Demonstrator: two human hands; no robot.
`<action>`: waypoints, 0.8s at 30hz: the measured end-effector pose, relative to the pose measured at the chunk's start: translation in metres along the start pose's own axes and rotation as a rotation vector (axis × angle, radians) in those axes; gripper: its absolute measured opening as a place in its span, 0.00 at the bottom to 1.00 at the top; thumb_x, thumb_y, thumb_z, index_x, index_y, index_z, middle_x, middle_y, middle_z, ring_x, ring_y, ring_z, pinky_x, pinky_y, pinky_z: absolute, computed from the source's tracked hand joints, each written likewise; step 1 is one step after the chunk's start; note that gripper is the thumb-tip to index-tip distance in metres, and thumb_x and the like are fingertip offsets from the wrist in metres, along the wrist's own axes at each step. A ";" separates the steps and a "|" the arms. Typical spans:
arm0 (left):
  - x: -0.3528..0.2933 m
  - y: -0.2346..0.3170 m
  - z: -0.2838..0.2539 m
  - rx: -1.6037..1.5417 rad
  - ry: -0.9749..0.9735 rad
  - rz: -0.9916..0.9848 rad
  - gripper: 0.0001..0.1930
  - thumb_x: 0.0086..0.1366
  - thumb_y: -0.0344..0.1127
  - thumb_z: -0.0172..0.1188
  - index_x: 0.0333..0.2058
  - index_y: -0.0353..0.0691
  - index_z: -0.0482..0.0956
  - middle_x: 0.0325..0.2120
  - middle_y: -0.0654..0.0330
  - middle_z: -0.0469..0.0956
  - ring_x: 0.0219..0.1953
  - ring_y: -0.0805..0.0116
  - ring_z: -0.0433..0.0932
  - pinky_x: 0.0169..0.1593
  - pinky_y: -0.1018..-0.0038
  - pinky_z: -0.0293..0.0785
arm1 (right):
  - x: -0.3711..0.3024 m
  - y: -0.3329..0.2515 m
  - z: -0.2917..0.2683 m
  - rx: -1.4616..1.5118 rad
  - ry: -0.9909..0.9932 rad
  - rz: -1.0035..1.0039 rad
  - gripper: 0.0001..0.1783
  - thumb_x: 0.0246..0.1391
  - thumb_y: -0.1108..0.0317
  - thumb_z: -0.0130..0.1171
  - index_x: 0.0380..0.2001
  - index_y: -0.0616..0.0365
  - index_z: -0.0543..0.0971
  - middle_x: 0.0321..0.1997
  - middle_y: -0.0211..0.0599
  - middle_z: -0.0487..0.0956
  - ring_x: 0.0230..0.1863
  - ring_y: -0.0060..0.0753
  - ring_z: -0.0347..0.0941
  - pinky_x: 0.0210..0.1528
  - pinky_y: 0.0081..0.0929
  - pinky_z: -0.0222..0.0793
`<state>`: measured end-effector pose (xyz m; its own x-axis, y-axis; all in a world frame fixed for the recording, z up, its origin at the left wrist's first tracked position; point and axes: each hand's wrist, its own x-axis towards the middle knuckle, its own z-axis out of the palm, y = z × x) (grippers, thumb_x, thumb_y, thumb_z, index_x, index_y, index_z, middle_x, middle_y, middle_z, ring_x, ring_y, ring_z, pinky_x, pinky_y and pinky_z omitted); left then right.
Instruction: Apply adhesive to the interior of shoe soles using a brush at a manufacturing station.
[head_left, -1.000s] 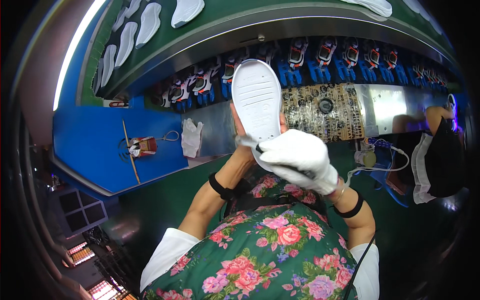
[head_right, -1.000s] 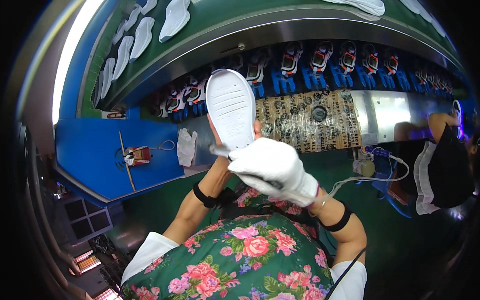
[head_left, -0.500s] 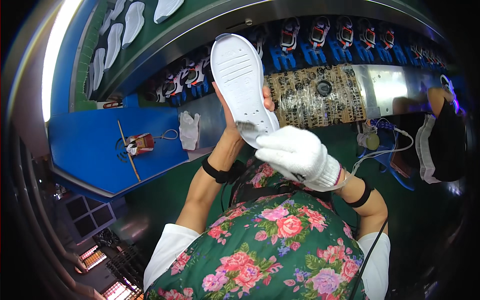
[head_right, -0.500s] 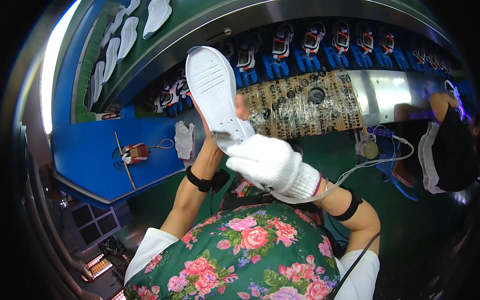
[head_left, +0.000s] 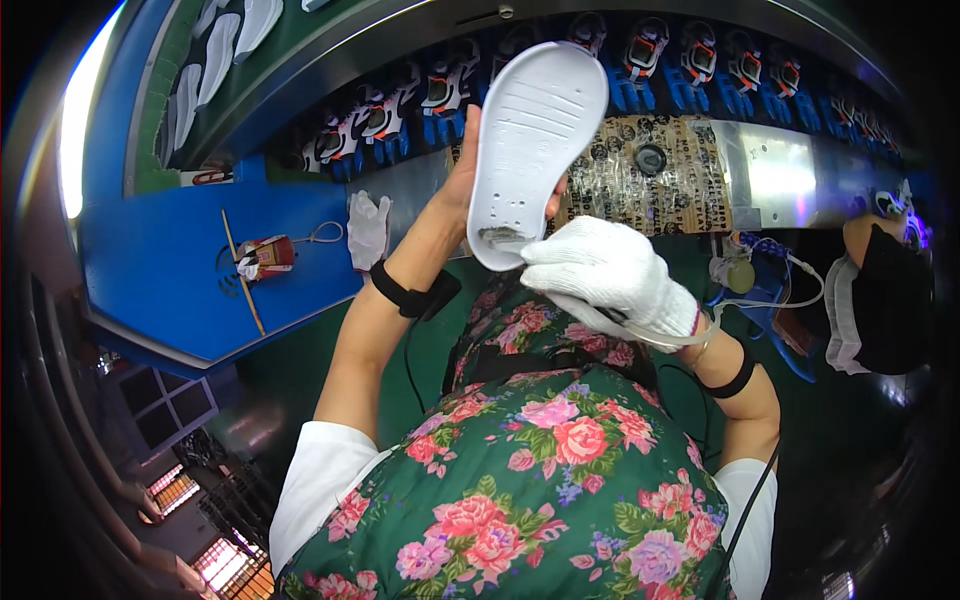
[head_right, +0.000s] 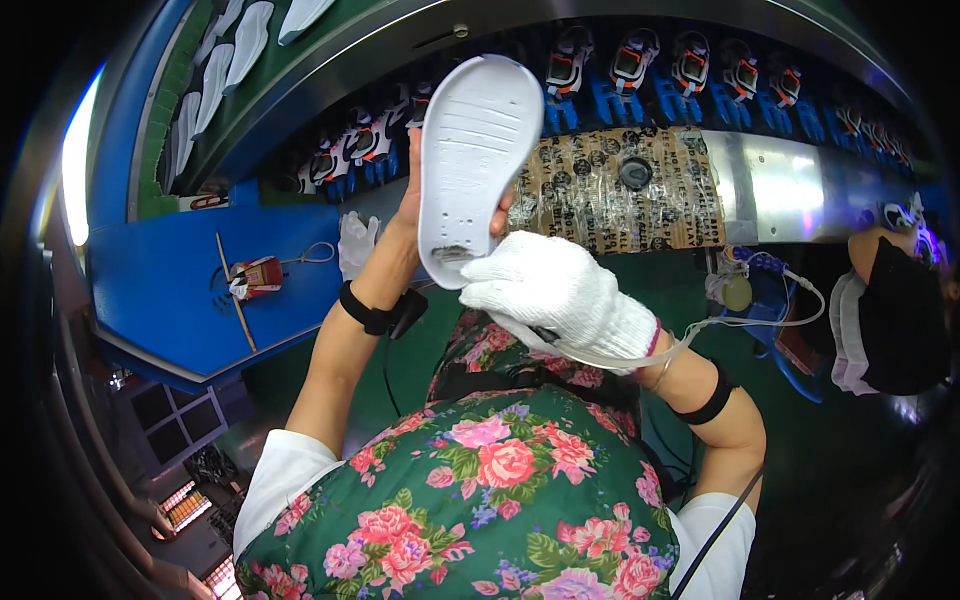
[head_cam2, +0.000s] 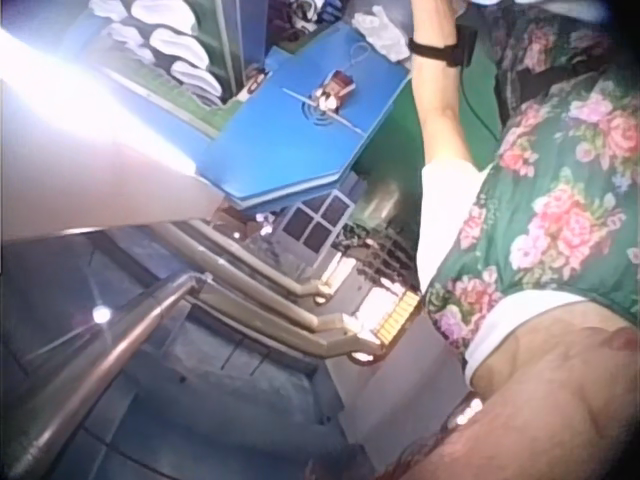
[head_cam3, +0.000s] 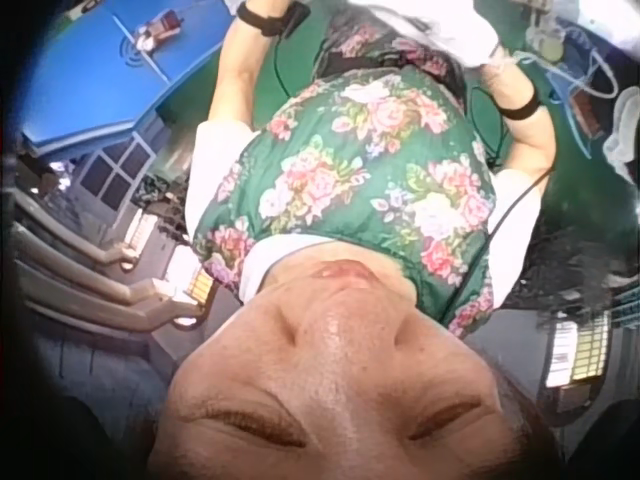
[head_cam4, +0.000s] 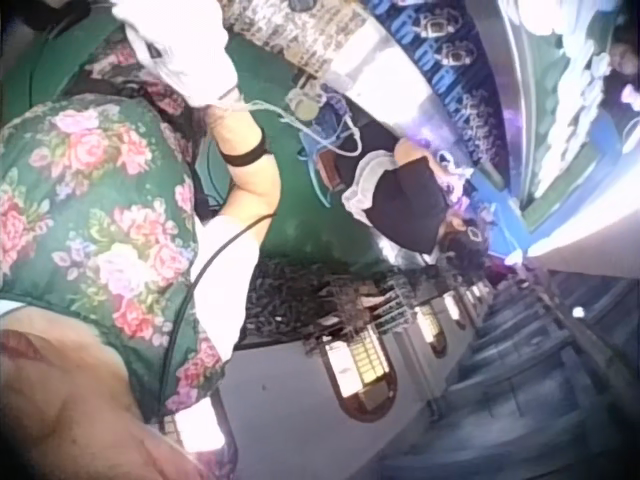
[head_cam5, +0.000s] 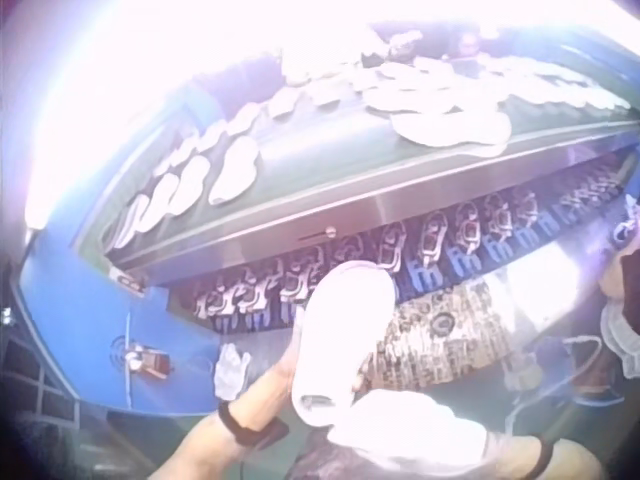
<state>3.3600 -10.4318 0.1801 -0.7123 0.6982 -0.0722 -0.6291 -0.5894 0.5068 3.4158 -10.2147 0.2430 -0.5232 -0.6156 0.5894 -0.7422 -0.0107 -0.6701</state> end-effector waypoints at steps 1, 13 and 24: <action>0.003 0.004 -0.002 0.048 0.057 -0.063 0.55 0.58 0.84 0.30 0.64 0.37 0.65 0.37 0.44 0.79 0.33 0.53 0.83 0.36 0.59 0.83 | -0.003 -0.005 0.003 -0.048 -0.034 0.031 0.16 0.41 0.79 0.70 0.37 0.55 0.85 0.42 0.42 0.84 0.36 0.44 0.81 0.38 0.33 0.77; 0.101 0.119 0.070 -0.011 0.221 0.846 0.28 0.73 0.44 0.39 0.65 0.30 0.62 0.66 0.49 0.64 0.66 0.51 0.64 0.72 0.55 0.52 | 0.028 0.001 -0.044 1.353 0.874 0.728 0.11 0.57 0.78 0.60 0.44 0.66 0.81 0.46 0.45 0.83 0.38 0.28 0.79 0.38 0.19 0.77; 0.004 0.020 0.060 -0.413 0.042 0.351 0.42 0.68 0.65 0.43 0.70 0.40 0.55 0.66 0.42 0.61 0.63 0.29 0.64 0.57 0.35 0.70 | 0.055 0.009 -0.040 0.802 0.761 0.495 0.13 0.57 0.81 0.58 0.46 0.63 0.82 0.48 0.41 0.82 0.41 0.32 0.81 0.42 0.24 0.79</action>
<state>3.3630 -10.4166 0.2412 -0.9082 0.4185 0.0020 -0.4149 -0.9008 0.1279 3.3634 -10.2178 0.2874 -0.9896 -0.0731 0.1239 -0.0626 -0.5562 -0.8287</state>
